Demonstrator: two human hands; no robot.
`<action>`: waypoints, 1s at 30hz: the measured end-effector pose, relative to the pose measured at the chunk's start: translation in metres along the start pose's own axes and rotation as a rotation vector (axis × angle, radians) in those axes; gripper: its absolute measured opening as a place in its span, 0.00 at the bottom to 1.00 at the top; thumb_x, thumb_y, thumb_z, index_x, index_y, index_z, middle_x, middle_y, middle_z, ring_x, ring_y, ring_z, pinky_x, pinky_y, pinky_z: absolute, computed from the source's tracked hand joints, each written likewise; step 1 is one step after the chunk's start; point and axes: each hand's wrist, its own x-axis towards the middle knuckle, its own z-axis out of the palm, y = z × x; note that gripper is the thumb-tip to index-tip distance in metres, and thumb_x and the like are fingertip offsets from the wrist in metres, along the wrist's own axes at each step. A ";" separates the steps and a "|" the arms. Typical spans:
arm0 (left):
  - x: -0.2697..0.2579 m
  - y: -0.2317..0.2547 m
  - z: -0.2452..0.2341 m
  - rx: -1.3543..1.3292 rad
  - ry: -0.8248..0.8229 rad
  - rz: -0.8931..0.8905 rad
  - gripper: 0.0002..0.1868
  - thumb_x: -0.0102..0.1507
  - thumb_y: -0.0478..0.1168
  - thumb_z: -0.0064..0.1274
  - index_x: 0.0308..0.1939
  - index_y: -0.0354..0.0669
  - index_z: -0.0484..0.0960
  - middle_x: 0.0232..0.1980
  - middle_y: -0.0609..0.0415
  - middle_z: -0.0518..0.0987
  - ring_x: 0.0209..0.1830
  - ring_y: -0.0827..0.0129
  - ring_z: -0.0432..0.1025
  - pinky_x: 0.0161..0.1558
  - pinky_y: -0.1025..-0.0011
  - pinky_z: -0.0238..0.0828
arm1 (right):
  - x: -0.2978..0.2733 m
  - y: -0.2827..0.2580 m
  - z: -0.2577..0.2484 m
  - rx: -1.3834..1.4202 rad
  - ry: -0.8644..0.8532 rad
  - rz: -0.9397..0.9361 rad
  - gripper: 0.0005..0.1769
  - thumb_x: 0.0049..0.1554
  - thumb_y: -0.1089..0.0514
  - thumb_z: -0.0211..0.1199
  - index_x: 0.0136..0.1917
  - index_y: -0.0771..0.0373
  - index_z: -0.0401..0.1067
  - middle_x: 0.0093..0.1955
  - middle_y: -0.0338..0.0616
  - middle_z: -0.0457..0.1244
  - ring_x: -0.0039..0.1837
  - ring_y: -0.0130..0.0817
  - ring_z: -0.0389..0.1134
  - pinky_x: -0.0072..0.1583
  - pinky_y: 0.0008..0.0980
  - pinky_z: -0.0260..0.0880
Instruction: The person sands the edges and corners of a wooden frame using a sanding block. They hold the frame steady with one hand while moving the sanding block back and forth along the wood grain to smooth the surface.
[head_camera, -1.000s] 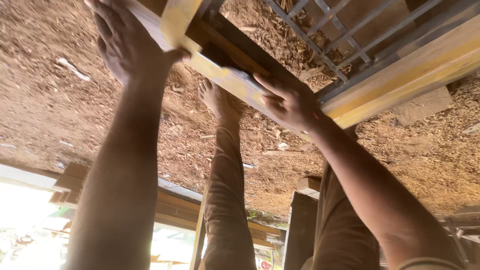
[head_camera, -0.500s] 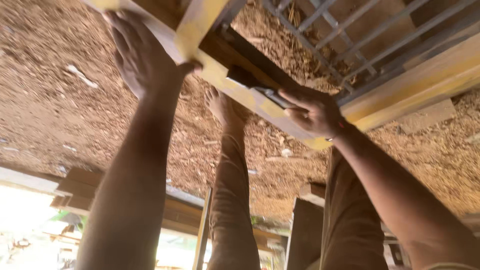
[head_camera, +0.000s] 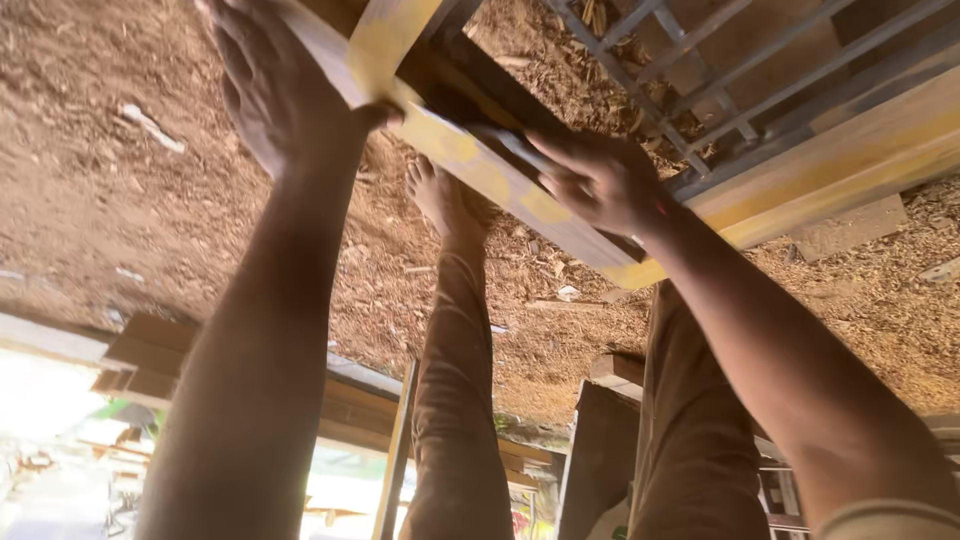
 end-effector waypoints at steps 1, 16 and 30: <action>-0.002 -0.003 0.001 0.018 -0.003 0.002 0.87 0.39 0.74 0.74 0.80 0.32 0.33 0.84 0.34 0.36 0.86 0.45 0.34 0.83 0.55 0.38 | 0.001 0.001 0.004 -0.010 -0.022 0.040 0.24 0.67 0.59 0.66 0.75 0.53 0.69 0.47 0.41 0.71 0.43 0.29 0.73 0.48 0.29 0.79; 0.041 -0.009 0.046 -0.018 0.078 0.109 0.78 0.47 0.70 0.71 0.82 0.38 0.35 0.82 0.37 0.42 0.82 0.47 0.41 0.79 0.51 0.43 | 0.014 -0.037 -0.016 0.060 0.006 0.162 0.26 0.65 0.58 0.65 0.75 0.50 0.65 0.65 0.52 0.69 0.38 0.23 0.72 0.39 0.22 0.78; -0.242 0.212 0.072 -0.260 -0.435 0.489 0.56 0.59 0.50 0.63 0.77 0.33 0.42 0.68 0.37 0.66 0.64 0.51 0.66 0.62 0.56 0.66 | -0.324 -0.125 -0.151 0.427 0.478 0.594 0.24 0.69 0.55 0.52 0.76 0.63 0.62 0.70 0.48 0.66 0.33 0.12 0.59 0.33 0.15 0.62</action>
